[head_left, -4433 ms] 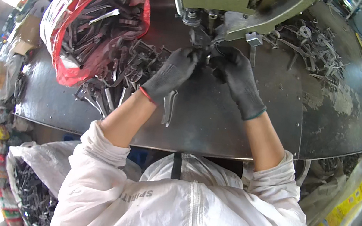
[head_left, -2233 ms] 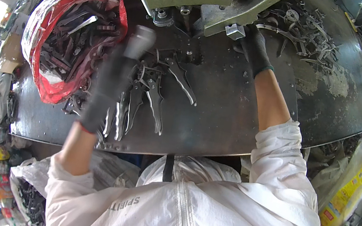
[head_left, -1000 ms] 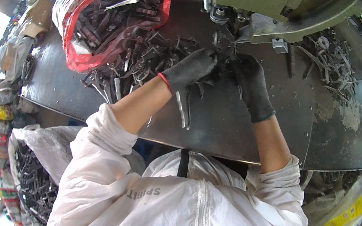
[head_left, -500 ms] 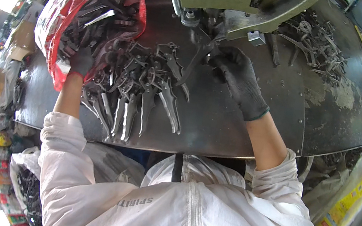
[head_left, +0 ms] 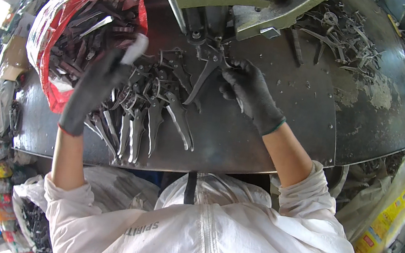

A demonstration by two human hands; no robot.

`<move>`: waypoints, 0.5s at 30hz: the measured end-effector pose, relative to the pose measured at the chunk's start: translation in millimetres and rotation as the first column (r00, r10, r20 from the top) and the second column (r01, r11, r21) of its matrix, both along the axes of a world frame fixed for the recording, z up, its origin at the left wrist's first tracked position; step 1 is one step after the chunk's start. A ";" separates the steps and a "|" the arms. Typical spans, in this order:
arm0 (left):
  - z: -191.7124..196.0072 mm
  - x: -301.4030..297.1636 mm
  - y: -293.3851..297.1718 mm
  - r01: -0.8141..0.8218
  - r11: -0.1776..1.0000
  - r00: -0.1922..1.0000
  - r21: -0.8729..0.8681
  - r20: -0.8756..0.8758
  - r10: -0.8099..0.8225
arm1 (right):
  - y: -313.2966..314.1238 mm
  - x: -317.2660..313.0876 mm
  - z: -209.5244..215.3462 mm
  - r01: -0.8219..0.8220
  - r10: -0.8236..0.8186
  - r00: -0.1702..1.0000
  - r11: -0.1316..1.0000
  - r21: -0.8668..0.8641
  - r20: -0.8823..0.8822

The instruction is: The person picks up metal components from a pile, aligns them under a machine press to join them, and places the assembled tools onto a separate pile or into a large white bag.

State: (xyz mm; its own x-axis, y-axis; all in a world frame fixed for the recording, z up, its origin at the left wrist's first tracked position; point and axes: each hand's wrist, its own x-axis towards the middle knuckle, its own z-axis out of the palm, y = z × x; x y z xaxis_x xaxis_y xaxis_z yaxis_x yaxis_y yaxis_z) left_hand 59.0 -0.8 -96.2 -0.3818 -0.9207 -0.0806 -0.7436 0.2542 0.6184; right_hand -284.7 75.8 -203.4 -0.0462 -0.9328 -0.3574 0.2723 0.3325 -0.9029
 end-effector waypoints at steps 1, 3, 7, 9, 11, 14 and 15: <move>4.2 -18.5 17.4 0.046 0.996 0.999 0.074 -0.028 -0.044 | 2.9 7.5 1.8 0.005 -0.005 1.000 1.000 0.000 -0.003; -6.7 -46.3 32.7 0.111 0.984 0.992 0.140 -0.075 -0.101 | 9.1 20.5 7.5 0.096 -0.085 0.986 0.992 -0.077 0.142; -28.2 -129.4 62.8 0.364 0.901 0.877 -0.237 -0.238 -0.417 | -32.2 -11.1 -27.1 -0.084 0.132 0.980 0.951 -0.296 0.147; -32.9 -154.7 67.3 0.145 0.912 0.863 0.384 -0.501 0.074 | -77.0 -48.8 -12.3 -0.204 0.079 0.942 0.906 -0.370 -0.325; -48.0 -169.4 61.6 0.212 0.890 0.830 0.403 -0.555 0.054 | -113.8 -107.2 10.9 -0.370 -0.150 0.391 0.878 -0.304 -0.908; -135.3 -141.3 -1.3 0.571 0.777 0.805 -0.265 -0.005 -0.594 | -209.2 -248.7 -72.4 -0.326 -0.451 -0.008 0.845 -0.424 -0.892; -114.2 -134.5 6.8 0.683 0.352 0.728 -0.640 0.636 -0.258 | -206.3 -227.1 -83.6 -0.346 -0.422 0.022 0.847 -0.403 -0.906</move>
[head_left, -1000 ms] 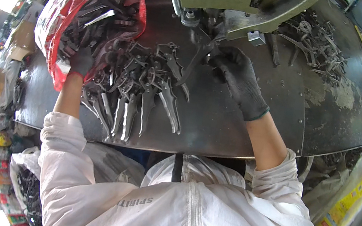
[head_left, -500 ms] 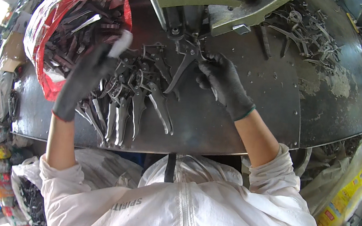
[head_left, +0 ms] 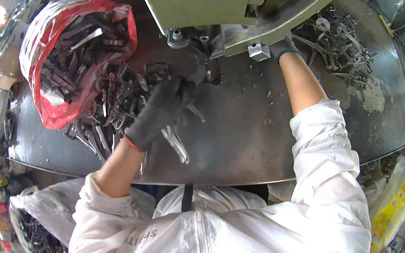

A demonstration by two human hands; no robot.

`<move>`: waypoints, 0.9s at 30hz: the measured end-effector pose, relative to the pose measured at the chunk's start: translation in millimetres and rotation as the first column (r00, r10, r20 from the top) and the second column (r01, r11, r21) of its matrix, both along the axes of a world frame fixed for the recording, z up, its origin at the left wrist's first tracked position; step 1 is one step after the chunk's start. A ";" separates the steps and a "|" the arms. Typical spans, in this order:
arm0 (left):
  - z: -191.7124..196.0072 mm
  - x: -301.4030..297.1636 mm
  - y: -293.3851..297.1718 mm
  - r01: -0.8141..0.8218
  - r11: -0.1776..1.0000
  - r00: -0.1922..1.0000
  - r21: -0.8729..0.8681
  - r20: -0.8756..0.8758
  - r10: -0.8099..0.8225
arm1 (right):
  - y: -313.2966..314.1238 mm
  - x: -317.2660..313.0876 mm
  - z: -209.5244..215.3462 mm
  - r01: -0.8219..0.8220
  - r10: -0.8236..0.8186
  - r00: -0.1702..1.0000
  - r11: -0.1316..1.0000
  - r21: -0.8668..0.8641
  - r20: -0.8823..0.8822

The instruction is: The person picks up metal components from a pile, aligns them under a machine press to join them, and places the assembled tools onto a separate pile or into a large white bag.

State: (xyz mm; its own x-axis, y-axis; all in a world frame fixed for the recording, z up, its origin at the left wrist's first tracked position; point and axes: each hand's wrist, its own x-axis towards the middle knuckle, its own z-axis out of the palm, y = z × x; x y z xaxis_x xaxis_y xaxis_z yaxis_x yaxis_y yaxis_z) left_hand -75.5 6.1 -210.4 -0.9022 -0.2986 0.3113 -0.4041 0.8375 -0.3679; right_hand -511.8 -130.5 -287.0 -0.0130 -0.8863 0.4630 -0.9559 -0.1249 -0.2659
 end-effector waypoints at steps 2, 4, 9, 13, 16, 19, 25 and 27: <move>1.5 43.0 18.7 -0.121 0.892 0.951 0.436 -0.206 0.229 | 25.6 79.4 40.5 0.149 -0.158 0.987 0.973 0.177 0.040; 20.9 36.9 22.5 0.020 0.653 0.833 0.757 -0.374 0.408 | 52.0 77.1 70.9 0.155 -0.172 0.984 0.959 0.238 0.053; 19.5 40.5 24.8 0.023 0.386 0.715 0.922 -0.286 0.639 | 39.2 55.5 67.4 0.279 -0.240 0.960 0.869 0.409 -0.145; 31.7 44.4 34.4 -0.099 0.334 0.732 0.937 -0.159 0.663 | 51.5 12.5 57.6 0.347 -0.306 0.938 0.798 0.492 -0.166; 46.2 48.5 33.1 -0.155 0.310 0.758 0.938 -0.088 0.646 | 92.6 6.5 60.0 0.406 -0.395 0.912 0.908 0.102 -0.111; 58.5 32.2 49.8 0.161 0.164 0.611 0.973 -0.229 0.758 | 161.2 87.6 115.7 0.254 -0.309 0.727 0.951 0.177 0.614; 38.8 5.2 29.9 0.299 -0.076 0.648 0.951 -0.144 0.748 | 220.2 199.7 116.6 -0.338 -0.197 -0.085 0.928 0.158 0.977; 36.1 0.1 23.0 0.292 -0.087 0.681 0.952 -0.144 0.718 | 220.7 209.1 112.9 -0.442 -0.196 -0.103 0.887 0.132 0.975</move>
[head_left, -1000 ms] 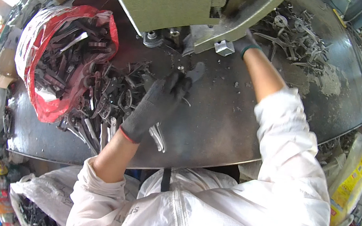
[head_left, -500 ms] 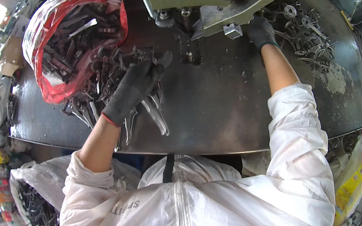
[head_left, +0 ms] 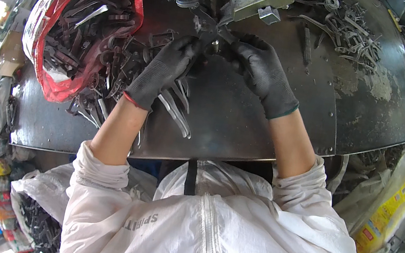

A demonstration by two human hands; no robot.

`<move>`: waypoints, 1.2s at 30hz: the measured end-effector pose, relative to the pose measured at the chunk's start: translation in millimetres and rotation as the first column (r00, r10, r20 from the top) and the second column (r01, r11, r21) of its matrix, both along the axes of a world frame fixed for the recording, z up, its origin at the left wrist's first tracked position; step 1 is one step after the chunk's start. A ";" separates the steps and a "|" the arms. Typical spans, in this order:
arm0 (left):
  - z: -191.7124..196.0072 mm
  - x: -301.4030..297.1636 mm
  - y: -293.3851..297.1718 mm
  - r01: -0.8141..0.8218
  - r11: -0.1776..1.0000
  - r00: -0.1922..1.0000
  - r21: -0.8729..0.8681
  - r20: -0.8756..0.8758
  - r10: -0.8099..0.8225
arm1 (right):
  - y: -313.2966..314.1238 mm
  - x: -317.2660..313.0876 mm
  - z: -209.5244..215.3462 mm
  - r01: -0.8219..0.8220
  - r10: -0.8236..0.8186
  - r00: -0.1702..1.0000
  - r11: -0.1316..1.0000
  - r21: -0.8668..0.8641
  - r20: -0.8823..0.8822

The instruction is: The person picks up metal components from a pile, aligns them under a machine press to join them, and places the assembled tools onto a separate pile or into a large white bag.

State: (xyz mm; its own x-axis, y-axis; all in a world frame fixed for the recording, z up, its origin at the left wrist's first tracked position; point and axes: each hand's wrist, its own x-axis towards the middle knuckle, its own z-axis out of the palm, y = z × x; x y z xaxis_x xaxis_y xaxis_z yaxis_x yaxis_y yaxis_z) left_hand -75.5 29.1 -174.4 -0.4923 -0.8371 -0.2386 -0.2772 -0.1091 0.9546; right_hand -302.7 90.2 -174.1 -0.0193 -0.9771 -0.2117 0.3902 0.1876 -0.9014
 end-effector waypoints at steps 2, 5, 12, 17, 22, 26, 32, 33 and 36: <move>-1.4 -3.1 -5.5 0.048 0.999 0.999 -0.010 -0.001 -0.048 | 0.8 5.8 5.9 -0.003 0.001 0.996 1.000 -0.021 -0.088; -15.5 0.9 -18.3 0.005 0.981 0.998 -0.194 0.070 0.009 | -4.8 18.3 9.3 0.009 -0.018 0.982 0.999 -0.051 -0.186; -4.1 -4.7 -29.7 0.282 0.849 0.842 -0.446 0.539 0.003 | -16.2 16.2 -33.9 -0.023 0.020 0.992 1.000 -0.017 -0.127; 47.7 53.9 -67.3 0.106 0.791 0.774 -0.603 0.549 0.315 | -16.2 25.1 -26.7 0.014 -0.011 0.998 0.999 0.048 -0.064; 36.3 158.4 -172.3 0.174 0.544 0.590 -0.821 0.529 0.610 | -16.4 20.0 -24.4 0.041 -0.038 0.995 0.999 0.030 -0.090; 4.9 262.3 -256.0 0.370 0.618 0.224 -0.694 0.712 0.665 | -18.9 36.5 -10.3 -0.017 0.015 0.998 0.999 -0.033 -0.053; -8.9 247.5 -277.6 0.412 0.645 0.216 -0.644 0.757 0.617 | -6.8 22.6 3.4 -0.022 0.029 0.995 0.997 0.071 -0.100; -4.4 236.8 -276.1 0.436 0.676 0.176 -0.594 0.793 0.584 | -4.0 20.1 -6.7 0.000 0.009 0.995 0.995 0.095 -0.095; 13.3 233.2 -259.1 0.535 0.644 0.110 -0.547 0.801 0.589 | -5.2 20.4 -18.3 0.000 0.009 0.997 0.992 0.124 -0.074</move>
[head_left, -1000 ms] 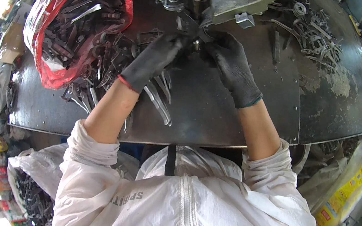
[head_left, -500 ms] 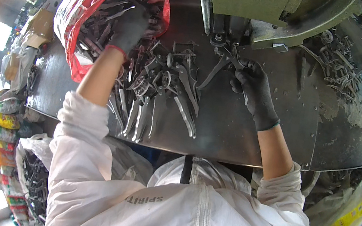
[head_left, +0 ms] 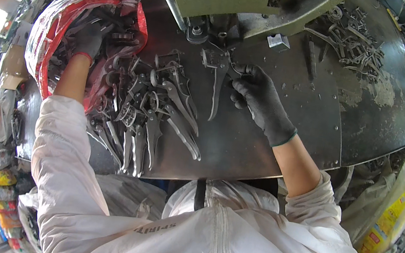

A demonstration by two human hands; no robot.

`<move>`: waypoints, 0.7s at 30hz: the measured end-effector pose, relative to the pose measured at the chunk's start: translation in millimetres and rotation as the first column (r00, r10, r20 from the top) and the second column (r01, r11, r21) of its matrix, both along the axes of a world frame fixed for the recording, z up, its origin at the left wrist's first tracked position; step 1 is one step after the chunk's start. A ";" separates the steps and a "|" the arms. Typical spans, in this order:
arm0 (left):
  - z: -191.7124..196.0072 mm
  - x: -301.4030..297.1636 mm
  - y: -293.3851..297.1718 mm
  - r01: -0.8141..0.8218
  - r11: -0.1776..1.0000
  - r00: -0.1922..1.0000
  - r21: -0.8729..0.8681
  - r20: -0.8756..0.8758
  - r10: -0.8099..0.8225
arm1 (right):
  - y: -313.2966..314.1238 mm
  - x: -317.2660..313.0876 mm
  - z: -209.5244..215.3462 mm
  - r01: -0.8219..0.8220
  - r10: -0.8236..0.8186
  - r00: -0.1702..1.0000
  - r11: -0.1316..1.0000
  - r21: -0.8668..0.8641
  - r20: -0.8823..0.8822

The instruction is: The person picks up metal components from a pile, aligns them under a machine press to join them, and places the assembled tools onto a separate pile or into a large white bag.

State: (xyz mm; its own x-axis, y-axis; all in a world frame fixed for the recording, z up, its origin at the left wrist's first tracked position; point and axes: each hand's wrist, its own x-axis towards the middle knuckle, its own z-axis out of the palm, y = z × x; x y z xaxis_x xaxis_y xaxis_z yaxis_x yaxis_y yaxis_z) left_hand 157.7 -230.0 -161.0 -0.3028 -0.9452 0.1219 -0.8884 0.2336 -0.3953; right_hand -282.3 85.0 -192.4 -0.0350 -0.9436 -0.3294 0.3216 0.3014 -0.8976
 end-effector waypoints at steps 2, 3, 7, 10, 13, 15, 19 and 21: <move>10.9 -4.9 17.4 0.015 1.000 1.000 -0.006 0.006 -0.015 | 0.5 -1.7 -3.8 -0.003 0.004 1.000 1.000 -0.014 0.021; 16.1 -6.3 28.1 0.025 0.999 1.000 -0.019 0.015 -0.025 | -0.3 -1.4 -5.1 -0.012 0.013 0.999 0.999 -0.036 0.043; 42.3 -22.4 82.3 0.121 0.982 0.966 -0.144 -0.212 -0.150 | 0.2 6.3 3.7 0.012 -0.007 0.997 0.998 -0.067 0.070; 68.0 -86.1 167.8 0.283 0.959 0.843 0.025 -0.482 -0.237 | 4.0 13.4 1.5 0.125 -0.121 0.990 0.991 -0.040 0.076; 89.7 -142.5 255.7 0.400 0.879 0.612 0.262 -0.790 -0.043 | 1.8 4.2 6.5 -0.087 -0.108 0.893 0.910 -0.404 -0.437; 69.3 -159.8 281.0 0.490 0.824 0.527 0.286 -0.849 -0.018 | -37.6 -58.6 -0.2 -0.410 0.016 0.730 0.810 -0.418 -0.684; 61.6 -245.7 304.1 0.562 0.607 0.284 0.561 -0.821 0.496 | -123.1 -259.0 -8.6 -0.260 -0.148 -0.281 0.963 -0.074 -0.948; 48.2 -268.8 298.2 0.637 0.624 0.244 0.453 -0.886 0.394 | -121.7 -321.8 -17.2 0.231 0.103 -0.080 0.970 0.082 -0.991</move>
State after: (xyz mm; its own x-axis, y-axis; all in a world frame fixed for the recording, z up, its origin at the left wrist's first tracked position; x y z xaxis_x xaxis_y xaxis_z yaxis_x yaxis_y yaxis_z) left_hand -111.1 68.2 -112.9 -0.5865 -0.7915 -0.1717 -0.3576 0.0628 0.9318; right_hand -604.1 -36.7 -209.7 -0.5344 -0.8452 -0.0092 -0.8267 0.5249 -0.2028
